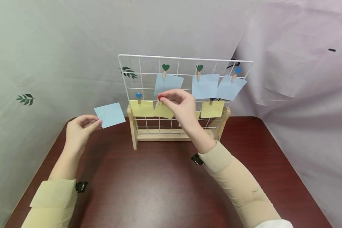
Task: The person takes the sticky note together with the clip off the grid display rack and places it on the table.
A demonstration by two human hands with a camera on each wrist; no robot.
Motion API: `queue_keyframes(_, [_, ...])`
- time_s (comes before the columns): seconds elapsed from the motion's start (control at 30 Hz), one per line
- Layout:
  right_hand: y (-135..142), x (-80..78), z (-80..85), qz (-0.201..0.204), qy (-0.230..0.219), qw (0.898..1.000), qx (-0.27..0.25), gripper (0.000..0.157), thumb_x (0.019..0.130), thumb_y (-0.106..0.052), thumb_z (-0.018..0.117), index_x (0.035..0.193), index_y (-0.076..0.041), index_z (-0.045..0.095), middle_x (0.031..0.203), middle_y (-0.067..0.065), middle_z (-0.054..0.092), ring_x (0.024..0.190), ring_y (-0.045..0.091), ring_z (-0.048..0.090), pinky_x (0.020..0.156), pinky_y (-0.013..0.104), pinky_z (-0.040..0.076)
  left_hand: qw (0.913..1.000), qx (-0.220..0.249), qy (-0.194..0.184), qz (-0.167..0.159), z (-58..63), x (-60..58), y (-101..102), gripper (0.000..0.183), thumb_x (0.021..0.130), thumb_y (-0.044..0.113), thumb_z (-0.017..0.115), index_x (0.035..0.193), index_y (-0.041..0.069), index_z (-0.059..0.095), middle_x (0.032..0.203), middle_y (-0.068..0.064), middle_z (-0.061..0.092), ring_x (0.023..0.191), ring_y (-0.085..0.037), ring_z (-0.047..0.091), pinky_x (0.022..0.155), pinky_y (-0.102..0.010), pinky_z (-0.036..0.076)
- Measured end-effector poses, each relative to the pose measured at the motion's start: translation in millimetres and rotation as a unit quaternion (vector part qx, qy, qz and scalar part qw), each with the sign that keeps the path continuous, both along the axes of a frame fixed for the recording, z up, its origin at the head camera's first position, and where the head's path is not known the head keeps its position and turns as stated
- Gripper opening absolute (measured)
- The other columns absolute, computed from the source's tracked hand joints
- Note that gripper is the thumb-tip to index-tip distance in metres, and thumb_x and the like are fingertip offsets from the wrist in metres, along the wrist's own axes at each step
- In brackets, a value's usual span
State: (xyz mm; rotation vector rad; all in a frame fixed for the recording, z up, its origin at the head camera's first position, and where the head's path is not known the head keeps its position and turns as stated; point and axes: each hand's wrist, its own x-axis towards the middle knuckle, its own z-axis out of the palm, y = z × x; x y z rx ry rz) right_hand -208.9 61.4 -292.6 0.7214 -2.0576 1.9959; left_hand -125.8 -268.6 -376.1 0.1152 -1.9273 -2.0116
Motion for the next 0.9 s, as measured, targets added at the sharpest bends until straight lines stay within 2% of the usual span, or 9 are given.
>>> queue_keyframes(0.17, [11, -0.2, -9.2, -0.005, -0.005, 1.0, 0.006, 0.013, 0.093, 0.002, 0.078, 0.105, 0.005, 0.08, 0.104, 0.018, 0.082, 0.089, 0.007, 0.077, 0.083, 0.021, 0.062, 0.9997, -0.017, -0.019, 0.007, -15.6, 4.4, -6, 0.022, 0.094, -0.009, 0.073, 0.093, 0.013, 0.077, 0.077, 0.011, 0.077, 0.065, -0.001, 0.074, 0.068, -0.011, 0.061])
queue_keyframes(0.37, [24, -1.4, -24.2, -0.017, -0.021, 0.999, 0.024, 0.013, 0.094, 0.002, 0.077, 0.106, 0.005, 0.079, 0.106, 0.02, 0.081, 0.09, 0.007, 0.077, 0.079, 0.018, 0.061, 0.9973, -0.048, -0.055, 0.01, -28.9, 11.4, -14, 0.024, 0.095, -0.007, 0.074, 0.092, 0.017, 0.077, 0.076, 0.015, 0.076, 0.065, 0.0, 0.074, 0.068, -0.011, 0.061])
queue_keyframes(0.47, [29, -1.2, -31.7, -0.016, -0.038, 0.999, 0.018, 0.014, 0.094, 0.004, 0.076, 0.107, 0.008, 0.078, 0.108, 0.025, 0.079, 0.088, 0.003, 0.076, 0.084, 0.02, 0.063, 0.9954, -0.066, -0.068, 0.01, -33.6, 14.9, -19, 0.026, 0.095, -0.006, 0.074, 0.09, 0.02, 0.077, 0.075, 0.016, 0.075, 0.065, 0.0, 0.074, 0.066, -0.011, 0.06])
queue_keyframes(0.6, [37, -1.4, -41.3, -0.021, -0.053, 0.998, 0.015, 0.015, 0.093, 0.005, 0.076, 0.107, 0.011, 0.077, 0.108, 0.026, 0.079, 0.087, 0.001, 0.076, 0.087, 0.023, 0.064, 0.9946, -0.074, -0.073, 0.007, -39.0, 17.7, -25, 0.031, 0.094, -0.007, 0.073, 0.089, 0.023, 0.077, 0.075, 0.016, 0.075, 0.064, 0.001, 0.074, 0.066, -0.011, 0.06])
queue_keyframes(0.8, [52, -0.6, -56.5, -0.046, -0.071, 0.996, 0.034, 0.016, 0.093, 0.002, 0.079, 0.107, 0.009, 0.078, 0.104, 0.014, 0.083, 0.091, 0.007, 0.079, 0.086, 0.018, 0.062, 0.9885, -0.116, -0.098, 0.01, -44.3, 20.6, -30, 0.028, 0.096, -0.004, 0.074, 0.092, 0.023, 0.076, 0.076, 0.02, 0.073, 0.066, 0.003, 0.073, 0.068, -0.01, 0.06])
queue_keyframes(0.9, [59, 1.4, -64.0, -0.054, -0.079, 0.995, 0.031, 0.017, 0.092, 0.003, 0.079, 0.108, 0.01, 0.078, 0.103, 0.014, 0.083, 0.089, 0.004, 0.078, 0.084, 0.018, 0.063, 0.9828, -0.145, -0.114, 0.011, -46.0, 21.7, -31, 0.023, 0.097, 0.0, 0.074, 0.094, 0.023, 0.076, 0.076, 0.022, 0.072, 0.067, 0.003, 0.073, 0.069, -0.009, 0.059])
